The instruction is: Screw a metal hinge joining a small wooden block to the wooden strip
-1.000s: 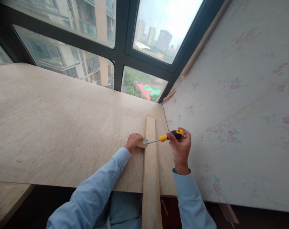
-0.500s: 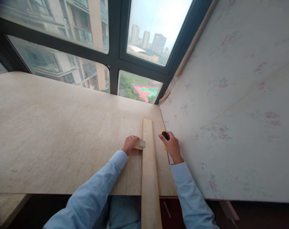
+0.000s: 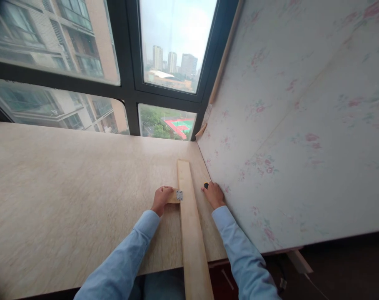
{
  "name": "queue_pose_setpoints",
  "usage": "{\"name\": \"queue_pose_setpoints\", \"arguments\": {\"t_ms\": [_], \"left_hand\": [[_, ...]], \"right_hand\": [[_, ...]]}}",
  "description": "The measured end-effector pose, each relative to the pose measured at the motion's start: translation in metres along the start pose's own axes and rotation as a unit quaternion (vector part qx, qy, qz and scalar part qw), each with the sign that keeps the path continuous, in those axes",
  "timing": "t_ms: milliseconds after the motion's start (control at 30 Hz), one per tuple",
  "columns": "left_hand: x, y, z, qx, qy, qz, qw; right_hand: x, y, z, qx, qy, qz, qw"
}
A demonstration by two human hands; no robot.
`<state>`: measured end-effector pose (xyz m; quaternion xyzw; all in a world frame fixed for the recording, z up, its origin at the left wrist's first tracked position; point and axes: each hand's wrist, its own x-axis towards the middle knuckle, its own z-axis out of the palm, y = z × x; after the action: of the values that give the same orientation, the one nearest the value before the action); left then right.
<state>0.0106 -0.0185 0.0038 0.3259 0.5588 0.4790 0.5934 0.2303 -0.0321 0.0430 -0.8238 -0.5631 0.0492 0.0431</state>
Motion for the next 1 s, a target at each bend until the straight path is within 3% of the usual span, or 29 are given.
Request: {"name": "queue_pose_setpoints", "arguments": {"t_ms": [200, 367, 567, 700, 833, 1000], "left_hand": [[-0.001, 0.000, -0.003, -0.001, -0.008, 0.006, 1.000], [-0.002, 0.000, -0.004, -0.009, -0.012, 0.006, 1.000], [-0.007, 0.003, -0.011, -0.045, -0.042, 0.003, 0.998], [-0.010, 0.006, -0.021, -0.111, -0.098, -0.014, 0.989], [-0.012, 0.006, -0.027, -0.161, -0.137, -0.015, 0.977], [-0.022, 0.004, -0.025, -0.118, -0.135, 0.041, 0.983]], "right_hand": [[-0.009, -0.008, -0.002, -0.012, 0.058, -0.014, 0.998], [-0.036, -0.009, 0.000, 0.005, 0.109, -0.053, 0.993], [-0.084, -0.008, 0.034, 0.190, 0.101, -0.171, 0.962], [-0.104, -0.017, 0.056, 0.281, 0.081, -0.175, 0.940], [-0.109, -0.022, 0.069, 0.355, 0.116, -0.157, 0.914], [-0.107, -0.021, 0.069, 0.378, 0.125, -0.150, 0.905]]}}
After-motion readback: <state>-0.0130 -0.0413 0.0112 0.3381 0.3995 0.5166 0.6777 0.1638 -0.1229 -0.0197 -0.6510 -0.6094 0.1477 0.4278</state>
